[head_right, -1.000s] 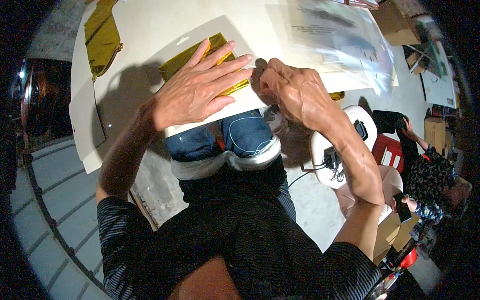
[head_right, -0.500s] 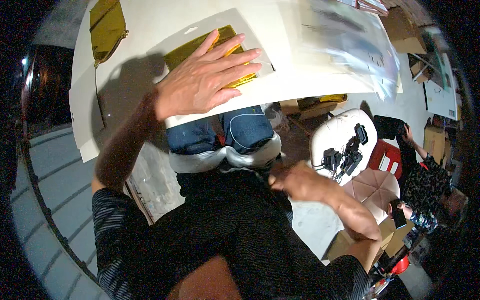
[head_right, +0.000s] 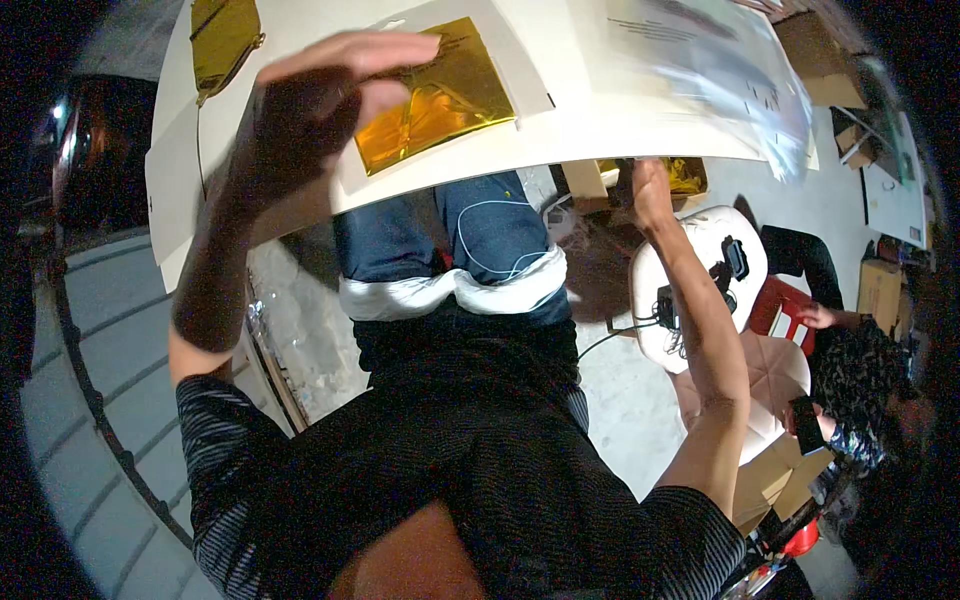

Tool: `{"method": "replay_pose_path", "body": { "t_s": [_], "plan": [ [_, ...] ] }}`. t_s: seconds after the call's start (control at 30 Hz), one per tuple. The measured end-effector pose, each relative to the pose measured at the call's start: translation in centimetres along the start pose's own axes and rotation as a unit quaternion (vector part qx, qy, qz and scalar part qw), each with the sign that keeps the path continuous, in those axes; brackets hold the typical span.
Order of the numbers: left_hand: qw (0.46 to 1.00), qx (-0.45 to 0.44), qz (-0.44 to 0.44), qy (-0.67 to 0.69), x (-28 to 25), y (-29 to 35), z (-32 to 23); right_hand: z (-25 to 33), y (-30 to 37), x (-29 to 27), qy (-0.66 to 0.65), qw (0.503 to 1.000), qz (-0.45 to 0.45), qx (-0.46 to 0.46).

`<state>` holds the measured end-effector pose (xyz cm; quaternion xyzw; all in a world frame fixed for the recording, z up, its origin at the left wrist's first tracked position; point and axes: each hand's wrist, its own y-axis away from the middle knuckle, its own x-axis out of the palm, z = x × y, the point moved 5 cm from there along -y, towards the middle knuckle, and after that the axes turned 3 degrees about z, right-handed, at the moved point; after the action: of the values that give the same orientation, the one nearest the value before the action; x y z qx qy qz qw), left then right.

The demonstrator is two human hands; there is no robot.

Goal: Folding gold foil balloons and placing them into retail packaging with cardboard inserts.

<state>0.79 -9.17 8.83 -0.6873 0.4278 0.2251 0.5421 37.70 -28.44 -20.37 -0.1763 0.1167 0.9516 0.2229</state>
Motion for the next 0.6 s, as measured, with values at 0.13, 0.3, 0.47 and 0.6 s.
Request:
{"method": "replay_pose_path", "body": {
  "t_s": [0.13,0.3,0.47,0.6],
  "plan": [
    [0.988,-0.007,0.030,-0.151,1.9,1.8,-3.8,-5.1,0.6,-6.3,0.082,0.994,-0.067,-0.039],
    [0.961,-0.219,0.052,-0.161,2.3,8.3,-7.6,18.0,11.2,3.0,0.355,0.901,0.063,-0.241],
    [0.958,-0.233,0.008,-0.166,3.5,9.4,-7.3,27.8,14.3,4.1,0.314,0.812,-0.013,-0.492],
    [0.963,-0.202,-0.053,-0.172,3.1,9.9,-7.4,29.9,11.0,6.1,0.335,0.804,0.001,-0.492]
  ]
}}
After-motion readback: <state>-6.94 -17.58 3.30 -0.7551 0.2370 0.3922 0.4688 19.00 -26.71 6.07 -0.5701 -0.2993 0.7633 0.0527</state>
